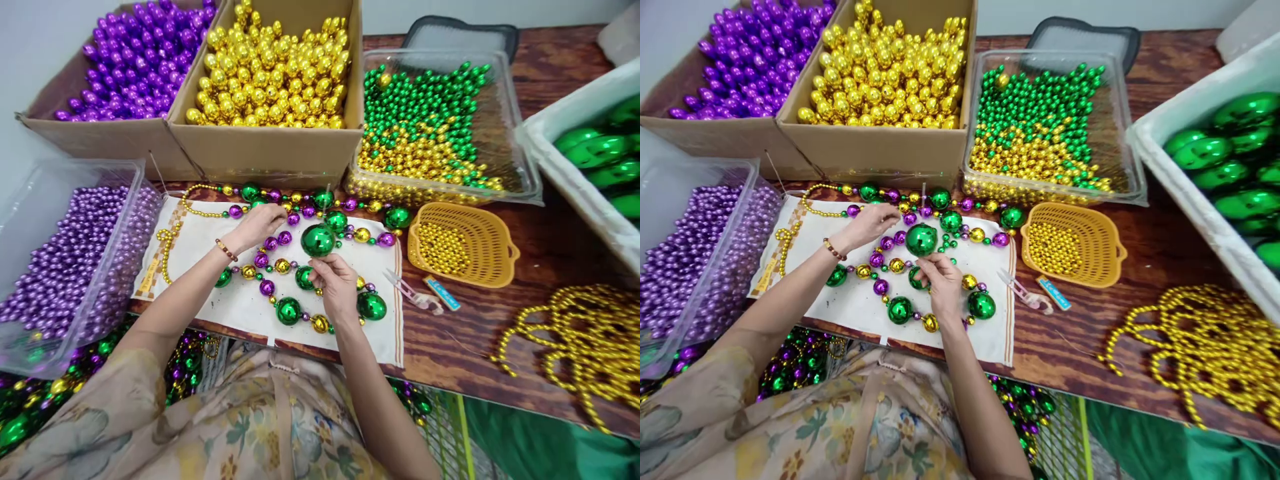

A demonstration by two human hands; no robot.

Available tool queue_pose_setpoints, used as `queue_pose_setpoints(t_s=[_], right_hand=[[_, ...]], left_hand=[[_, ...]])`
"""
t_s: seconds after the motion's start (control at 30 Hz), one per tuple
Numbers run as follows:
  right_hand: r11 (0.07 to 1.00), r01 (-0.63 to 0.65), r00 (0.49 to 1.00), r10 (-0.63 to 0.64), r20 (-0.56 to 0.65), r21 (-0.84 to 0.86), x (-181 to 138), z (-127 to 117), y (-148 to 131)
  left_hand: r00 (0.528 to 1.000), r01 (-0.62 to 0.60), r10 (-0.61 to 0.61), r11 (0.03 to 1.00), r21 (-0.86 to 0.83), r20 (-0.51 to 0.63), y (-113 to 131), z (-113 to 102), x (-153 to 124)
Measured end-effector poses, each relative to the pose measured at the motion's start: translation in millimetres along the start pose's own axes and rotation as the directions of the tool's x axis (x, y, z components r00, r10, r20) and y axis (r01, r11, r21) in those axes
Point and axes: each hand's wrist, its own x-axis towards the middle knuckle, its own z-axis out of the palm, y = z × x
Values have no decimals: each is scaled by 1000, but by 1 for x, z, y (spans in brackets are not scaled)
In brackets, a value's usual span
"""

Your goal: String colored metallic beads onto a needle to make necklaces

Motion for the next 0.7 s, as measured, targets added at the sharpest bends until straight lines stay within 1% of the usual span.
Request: queue_pose_setpoints(t_s=[0.07, 0.13, 0.23, 0.3, 0.4, 0.47, 0.5, 0.6, 0.7], right_hand=[[1000, 12, 999, -12, 36, -20, -3, 3, 2], [999, 36, 996, -33, 80, -37, -7, 5, 3], [996, 82, 990, -77, 122, -35, -12, 6, 5], [993, 117, 985, -113, 131, -28, -15, 5, 8], [985, 168, 977, -161, 137, -42, -19, 2, 10], [980, 192, 972, -181, 149, -61, -21, -1, 11], [977, 204, 969, -191, 157, -69, -21, -2, 11], [969, 236, 959, -221, 174, -69, -21, -6, 11], [969, 241, 958, -228, 174, -58, -19, -7, 11]], left_hand=[[998, -55, 55, 998, -19, 10, 3, 9, -4], [989, -143, 145, 987, -68, 18, 6, 22, -2], [959, -275, 282, 954, -117, 43, 15, 46, 13], [937, -326, 334, 941, -93, 100, 26, 62, 27], [888, -401, 384, 916, 17, 252, 50, 80, 49], [857, -446, 392, 889, 104, 334, 65, 87, 59], [852, -455, 379, 878, 151, 361, 72, 88, 63], [860, -436, 307, 857, 274, 407, 84, 92, 71], [869, -408, 249, 849, 336, 427, 91, 95, 76]])
